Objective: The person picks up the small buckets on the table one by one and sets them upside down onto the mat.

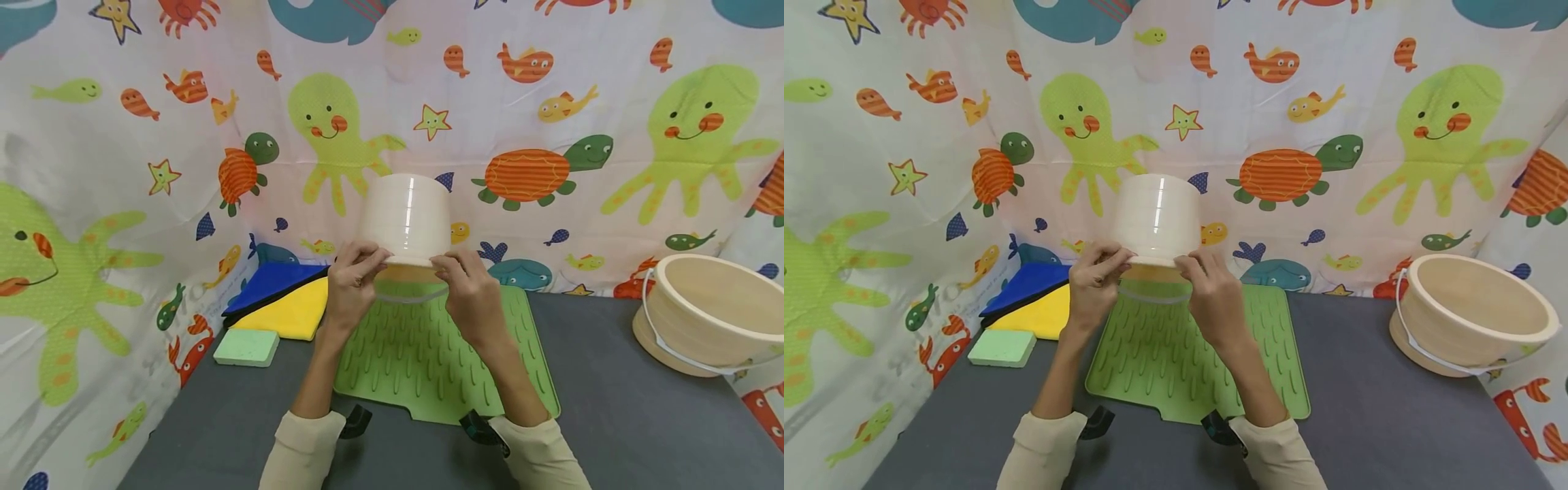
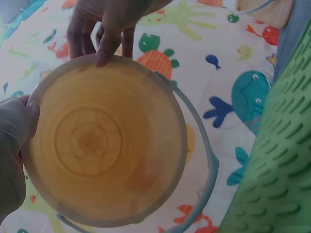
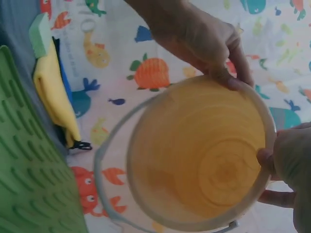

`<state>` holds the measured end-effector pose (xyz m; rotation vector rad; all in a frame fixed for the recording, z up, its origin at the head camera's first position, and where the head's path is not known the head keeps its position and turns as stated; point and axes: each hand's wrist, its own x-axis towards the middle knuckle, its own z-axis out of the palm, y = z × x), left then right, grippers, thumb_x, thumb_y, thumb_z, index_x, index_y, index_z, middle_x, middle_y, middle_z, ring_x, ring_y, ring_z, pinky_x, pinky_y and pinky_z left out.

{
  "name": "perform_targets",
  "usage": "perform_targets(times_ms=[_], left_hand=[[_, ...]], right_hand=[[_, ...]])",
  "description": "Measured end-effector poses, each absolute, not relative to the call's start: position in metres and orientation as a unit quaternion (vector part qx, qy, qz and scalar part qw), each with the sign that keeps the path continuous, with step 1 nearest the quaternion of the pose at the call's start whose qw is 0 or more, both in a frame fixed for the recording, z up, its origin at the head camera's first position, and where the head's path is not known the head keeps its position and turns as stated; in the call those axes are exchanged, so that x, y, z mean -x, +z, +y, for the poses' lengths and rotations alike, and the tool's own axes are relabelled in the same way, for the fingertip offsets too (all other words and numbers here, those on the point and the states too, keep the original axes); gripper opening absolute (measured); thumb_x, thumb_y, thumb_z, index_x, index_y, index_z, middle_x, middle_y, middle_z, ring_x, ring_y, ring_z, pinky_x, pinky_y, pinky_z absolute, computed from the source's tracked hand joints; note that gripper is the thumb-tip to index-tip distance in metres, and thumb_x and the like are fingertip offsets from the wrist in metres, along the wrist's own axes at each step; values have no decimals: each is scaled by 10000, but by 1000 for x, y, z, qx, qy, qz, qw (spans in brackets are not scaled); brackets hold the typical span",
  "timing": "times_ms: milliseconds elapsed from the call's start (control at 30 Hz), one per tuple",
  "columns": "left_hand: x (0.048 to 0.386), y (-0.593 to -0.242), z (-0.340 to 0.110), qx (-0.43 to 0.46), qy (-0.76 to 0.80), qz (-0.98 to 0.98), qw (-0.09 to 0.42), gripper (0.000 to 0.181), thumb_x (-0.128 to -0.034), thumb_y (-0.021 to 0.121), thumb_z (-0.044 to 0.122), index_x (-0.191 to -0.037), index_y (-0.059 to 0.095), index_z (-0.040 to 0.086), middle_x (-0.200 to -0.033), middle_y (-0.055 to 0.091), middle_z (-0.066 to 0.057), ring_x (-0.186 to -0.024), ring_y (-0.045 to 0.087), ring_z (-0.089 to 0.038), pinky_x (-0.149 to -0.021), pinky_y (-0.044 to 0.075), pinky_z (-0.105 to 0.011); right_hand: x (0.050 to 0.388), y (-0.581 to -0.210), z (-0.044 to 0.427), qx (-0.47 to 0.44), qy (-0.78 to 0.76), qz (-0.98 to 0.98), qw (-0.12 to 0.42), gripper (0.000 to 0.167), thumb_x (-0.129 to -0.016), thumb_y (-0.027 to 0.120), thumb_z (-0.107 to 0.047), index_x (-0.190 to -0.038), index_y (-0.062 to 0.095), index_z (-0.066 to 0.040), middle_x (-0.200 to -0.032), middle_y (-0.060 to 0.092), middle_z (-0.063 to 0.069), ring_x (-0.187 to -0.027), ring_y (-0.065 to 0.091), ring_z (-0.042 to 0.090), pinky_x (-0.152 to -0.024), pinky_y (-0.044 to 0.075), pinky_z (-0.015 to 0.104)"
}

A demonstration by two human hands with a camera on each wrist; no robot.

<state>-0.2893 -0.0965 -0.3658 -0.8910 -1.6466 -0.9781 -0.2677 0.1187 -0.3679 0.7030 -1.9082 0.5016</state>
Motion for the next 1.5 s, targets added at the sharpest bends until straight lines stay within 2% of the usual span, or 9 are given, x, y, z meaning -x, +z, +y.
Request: perform_targets(times_ms=[200,500,700,933,1033,1133,1267,1367,1500], left_hand=[[295,-375,-111,377,-363,-720,455,186,-894,731,-117,-1009,831,-10,-965,703,-143,-901,595,-270,-745,526,-354],[294,-386,-139,377,-279,-820,329,177,-893,774,-42,-1028,843,48,-995,737,-98,-959,675,-252,-826,624,-377],[296,-389,-151,357,-270,-885,128,108,-843,843,31,-942,849,72,-931,778,-50,-875,722,-187,-790,633,-309],[305,-396,-159,321,-297,-887,-147,63,-911,805,133,-940,851,102,-905,815,-25,-784,683,-55,-747,588,-198],[305,-398,-166,306,-307,-888,-156,90,-942,779,171,-967,844,114,-932,813,-17,-800,673,-65,-762,581,-224],[303,-399,-179,250,-326,-905,-109,204,-940,793,260,-1058,801,95,-1011,799,-34,-889,694,-138,-827,593,-309],[310,-408,-190,154,-412,-895,-72,936,-840,852,508,-1563,422,99,-1418,625,-171,-1277,644,-375,-1018,583,-514],[318,-417,-185,172,-479,-858,-73,1314,-749,851,650,-1693,66,181,-1638,382,-210,-1487,452,-463,-1127,490,-617],[320,-424,-178,233,-511,-824,-73,1260,-732,873,620,-1688,156,218,-1682,348,-133,-1517,429,-418,-1178,436,-624]], right_hand=[[281,-388,110,-290,219,-790,494,164,-878,753,116,-964,703,-14,-926,682,120,-887,700,287,-583,612,366],[299,-424,101,-333,216,-810,433,319,-785,679,279,-838,592,-23,-853,650,103,-824,614,256,-645,582,328],[296,-425,104,-358,128,-852,360,283,-822,730,181,-849,640,-86,-875,719,37,-815,649,201,-554,480,286],[280,-419,99,-392,42,-902,173,268,-819,786,73,-721,680,-152,-745,677,-52,-637,474,100,-569,426,240],[273,-422,94,-384,51,-912,134,254,-828,742,100,-729,708,-131,-749,678,-27,-652,465,103,-586,438,247],[265,-425,90,-383,41,-912,143,217,-823,747,108,-750,683,-86,-764,668,27,-673,515,141,-609,488,280],[252,-432,85,-390,4,-907,159,204,-841,745,65,-769,615,-75,-781,626,62,-698,540,178,-630,514,302],[249,-434,78,-383,7,-920,83,218,-853,760,16,-746,598,-82,-788,637,70,-695,535,168,-620,509,303],[256,-424,83,-368,80,-922,-96,287,-850,837,-73,-660,621,-65,-673,581,5,-613,461,114,-557,420,252]])
